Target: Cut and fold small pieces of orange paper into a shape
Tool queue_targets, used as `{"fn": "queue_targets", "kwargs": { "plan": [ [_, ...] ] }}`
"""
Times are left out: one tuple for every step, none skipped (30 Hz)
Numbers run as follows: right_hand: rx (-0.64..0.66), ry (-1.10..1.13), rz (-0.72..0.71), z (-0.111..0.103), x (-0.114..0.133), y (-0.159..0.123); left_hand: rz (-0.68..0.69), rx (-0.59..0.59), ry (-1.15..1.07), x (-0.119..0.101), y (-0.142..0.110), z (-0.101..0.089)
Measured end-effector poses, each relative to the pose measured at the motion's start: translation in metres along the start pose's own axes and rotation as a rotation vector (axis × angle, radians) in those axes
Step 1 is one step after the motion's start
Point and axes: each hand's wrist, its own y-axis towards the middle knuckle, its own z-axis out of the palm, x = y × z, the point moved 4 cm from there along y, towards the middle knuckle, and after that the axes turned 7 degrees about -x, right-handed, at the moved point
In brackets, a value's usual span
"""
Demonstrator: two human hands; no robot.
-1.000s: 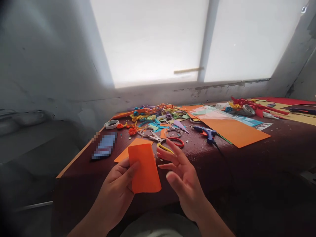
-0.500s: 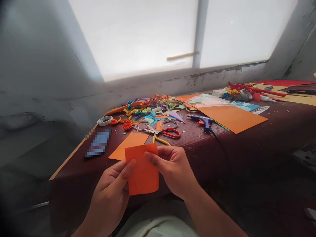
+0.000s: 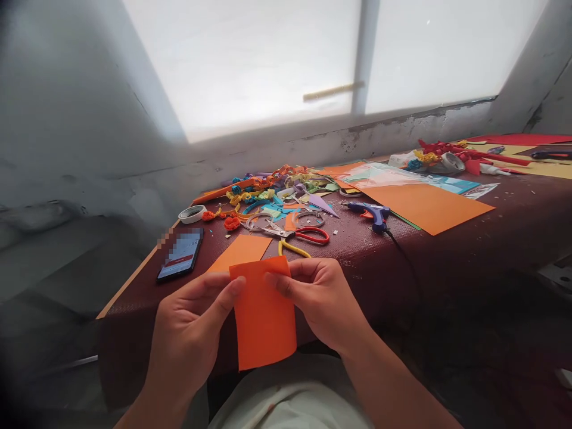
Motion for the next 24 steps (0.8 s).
{"fn": "queue_targets", "kwargs": {
  "plan": [
    [0.011, 0.001, 0.006, 0.0008, 0.0001, -0.0006, -0.010, 0.012, -0.020, -0.0005, 0.0022, -0.0011],
    [0.023, 0.004, 0.009, 0.0015, 0.0002, -0.0010, -0.034, 0.033, -0.042, -0.0005, 0.0040, -0.0019],
    [0.035, 0.005, 0.011, 0.0022, 0.0003, -0.0014, -0.065, 0.053, -0.062, -0.0003, 0.0053, -0.0027],
    [0.046, 0.007, 0.013, 0.0028, 0.0003, -0.0015, -0.090, 0.063, -0.077, -0.0002, 0.0062, -0.0036],
    [0.055, 0.008, 0.015, 0.0032, 0.0001, -0.0015, -0.111, 0.064, -0.087, -0.0002, 0.0065, -0.0046],
    [0.065, 0.008, 0.019, 0.0035, -0.0002, -0.0015, -0.129, 0.062, -0.094, -0.0002, 0.0065, -0.0052],
    [0.069, 0.009, 0.021, 0.0036, -0.0004, -0.0013, -0.144, 0.060, -0.102, 0.0000, 0.0063, -0.0054],
    [0.070, 0.009, 0.021, 0.0035, -0.0007, -0.0011, -0.161, 0.059, -0.111, 0.0004, 0.0061, -0.0051],
    [0.069, 0.008, 0.021, 0.0034, -0.0010, -0.0009, -0.180, 0.062, -0.124, 0.0010, 0.0059, -0.0043],
    [0.068, 0.007, 0.022, 0.0033, -0.0012, -0.0007, -0.193, 0.061, -0.140, 0.0015, 0.0060, -0.0034],
    [0.068, 0.005, 0.024, 0.0033, -0.0014, -0.0006, -0.203, 0.055, -0.155, 0.0020, 0.0064, -0.0026],
    [0.069, 0.003, 0.027, 0.0034, -0.0015, -0.0005, -0.209, 0.043, -0.165, 0.0025, 0.0070, -0.0021],
    [0.073, 0.004, 0.029, 0.0037, -0.0016, -0.0004, -0.210, 0.027, -0.170, 0.0028, 0.0076, -0.0019],
    [0.078, 0.005, 0.032, 0.0039, -0.0016, -0.0003, -0.206, 0.011, -0.172, 0.0028, 0.0081, -0.0020],
    [0.082, 0.007, 0.034, 0.0041, -0.0015, -0.0002, -0.200, -0.001, -0.171, 0.0027, 0.0085, -0.0023],
    [0.087, 0.008, 0.034, 0.0043, -0.0013, -0.0002, -0.195, -0.008, -0.169, 0.0025, 0.0085, -0.0026],
    [0.091, 0.007, 0.035, 0.0044, -0.0012, -0.0002, -0.190, -0.008, -0.168, 0.0020, 0.0083, -0.0027],
    [0.096, 0.006, 0.034, 0.0046, -0.0011, -0.0002, -0.186, -0.005, -0.168, 0.0016, 0.0078, -0.0029],
    [0.100, 0.004, 0.032, 0.0047, -0.0011, -0.0002, -0.184, -0.001, -0.167, 0.0012, 0.0071, -0.0031],
    [0.103, 0.001, 0.030, 0.0048, -0.0012, -0.0001, -0.183, 0.004, -0.164, 0.0009, 0.0063, -0.0032],
    [0.104, -0.002, 0.027, 0.0049, -0.0013, 0.0000, -0.183, 0.005, -0.161, 0.0007, 0.0055, -0.0033],
    [0.102, -0.003, 0.024, 0.0048, -0.0015, 0.0001, -0.183, 0.006, -0.158, 0.0008, 0.0047, -0.0032],
    [0.095, 0.001, 0.024, 0.0046, -0.0019, 0.0003, -0.181, 0.006, -0.155, 0.0010, 0.0040, -0.0032],
    [0.083, 0.005, 0.025, 0.0042, -0.0023, 0.0006, -0.176, 0.005, -0.153, 0.0014, 0.0035, -0.0031]
  ]
}}
